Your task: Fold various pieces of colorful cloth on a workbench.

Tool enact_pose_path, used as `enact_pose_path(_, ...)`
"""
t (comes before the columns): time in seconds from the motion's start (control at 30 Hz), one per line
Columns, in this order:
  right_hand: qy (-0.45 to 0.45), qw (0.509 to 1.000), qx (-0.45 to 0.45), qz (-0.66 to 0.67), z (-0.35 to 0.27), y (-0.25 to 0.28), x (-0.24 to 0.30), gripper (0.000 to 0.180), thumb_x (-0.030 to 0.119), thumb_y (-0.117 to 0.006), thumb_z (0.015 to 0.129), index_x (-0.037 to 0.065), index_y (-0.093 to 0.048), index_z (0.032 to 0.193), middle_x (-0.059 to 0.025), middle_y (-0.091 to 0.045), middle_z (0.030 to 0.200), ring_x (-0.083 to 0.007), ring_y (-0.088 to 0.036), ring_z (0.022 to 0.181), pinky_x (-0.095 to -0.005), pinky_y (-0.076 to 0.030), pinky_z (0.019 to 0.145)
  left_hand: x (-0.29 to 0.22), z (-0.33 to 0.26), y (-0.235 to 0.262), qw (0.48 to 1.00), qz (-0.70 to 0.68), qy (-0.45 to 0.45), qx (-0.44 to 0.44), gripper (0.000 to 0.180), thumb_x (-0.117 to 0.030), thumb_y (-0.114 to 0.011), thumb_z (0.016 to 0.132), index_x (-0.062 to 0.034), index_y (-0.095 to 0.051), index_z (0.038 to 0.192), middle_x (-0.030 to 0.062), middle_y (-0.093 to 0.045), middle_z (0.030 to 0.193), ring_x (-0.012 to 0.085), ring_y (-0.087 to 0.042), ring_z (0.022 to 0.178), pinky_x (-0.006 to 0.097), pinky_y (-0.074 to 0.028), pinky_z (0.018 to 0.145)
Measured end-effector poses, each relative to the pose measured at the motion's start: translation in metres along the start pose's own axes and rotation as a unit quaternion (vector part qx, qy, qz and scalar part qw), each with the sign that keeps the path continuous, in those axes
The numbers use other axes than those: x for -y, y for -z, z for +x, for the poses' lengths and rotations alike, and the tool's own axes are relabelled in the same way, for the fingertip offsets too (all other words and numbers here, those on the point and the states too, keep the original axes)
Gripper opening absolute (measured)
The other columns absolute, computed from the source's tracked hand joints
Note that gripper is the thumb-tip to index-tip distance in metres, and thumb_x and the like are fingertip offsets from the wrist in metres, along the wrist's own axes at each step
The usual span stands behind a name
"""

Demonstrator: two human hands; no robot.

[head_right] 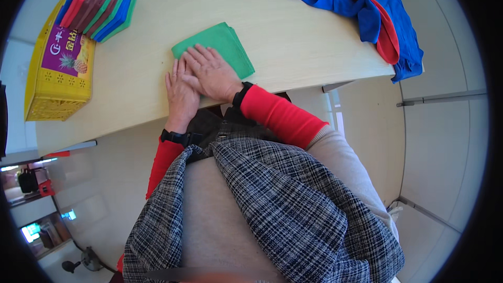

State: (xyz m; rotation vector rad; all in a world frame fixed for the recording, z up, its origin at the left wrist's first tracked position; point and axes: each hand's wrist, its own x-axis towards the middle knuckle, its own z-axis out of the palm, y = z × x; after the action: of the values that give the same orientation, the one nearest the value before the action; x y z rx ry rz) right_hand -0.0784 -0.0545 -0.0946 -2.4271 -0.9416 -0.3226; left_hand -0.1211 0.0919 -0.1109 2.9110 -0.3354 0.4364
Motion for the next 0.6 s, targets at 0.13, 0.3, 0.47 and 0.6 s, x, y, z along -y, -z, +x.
enact_pose_path(0.13, -0.028, 0.998, 0.017, -0.051, -0.005, 0.014, -0.025, 0.065, 0.047, -0.045, 0.103, 0.002, -0.042, 0.15, -0.0179, -0.038, 0.158, -0.0354, -0.031, 0.149, -0.0491, -0.022, 0.122, -0.002, 0.002, 0.004, 1.0, -0.006, 0.017, 0.013, 0.06, -0.03, -0.053, 0.1, -0.0049, -0.039, 0.153, 0.0119, -0.031, 0.163, 0.0313, -0.026, 0.151, 0.057, -0.019, 0.121)
enact_pose_path(0.3, -0.06, 0.993, 0.006, -0.1, -0.011, 0.021, -0.042, 0.063, 0.045, -0.045, 0.103, 0.003, -0.042, 0.15, -0.0167, -0.038, 0.158, -0.0348, -0.031, 0.149, -0.0486, -0.022, 0.122, -0.002, 0.001, 0.006, 1.0, -0.011, 0.018, 0.02, 0.059, -0.03, -0.052, 0.101, -0.0047, -0.039, 0.153, 0.0124, -0.032, 0.162, 0.0314, -0.026, 0.151, 0.058, -0.019, 0.121)
enact_pose_path(0.47, -0.119, 0.988, 0.009, -0.094, -0.021, 0.035, -0.067, 0.063, 0.043, -0.047, 0.102, 0.004, -0.04, 0.151, -0.0164, -0.039, 0.158, -0.0356, -0.032, 0.148, -0.0495, -0.025, 0.121, -0.004, 0.001, 0.01, 0.999, -0.022, 0.024, 0.012, 0.059, -0.03, -0.052, 0.101, -0.0047, -0.038, 0.153, 0.0125, -0.032, 0.162, 0.0315, -0.026, 0.151, 0.058, -0.019, 0.121)
enact_pose_path(0.6, -0.14, 0.979, 0.03, -0.144, -0.03, 0.049, -0.087, 0.062, 0.041, -0.048, 0.102, 0.003, -0.04, 0.151, -0.0175, -0.04, 0.157, -0.037, -0.033, 0.147, -0.051, -0.027, 0.12, -0.004, -0.001, 0.011, 0.999, -0.022, 0.023, 0.006, 0.059, -0.03, -0.051, 0.101, -0.0041, -0.039, 0.153, 0.0133, -0.032, 0.162, 0.0318, -0.027, 0.151, 0.058, -0.019, 0.121)
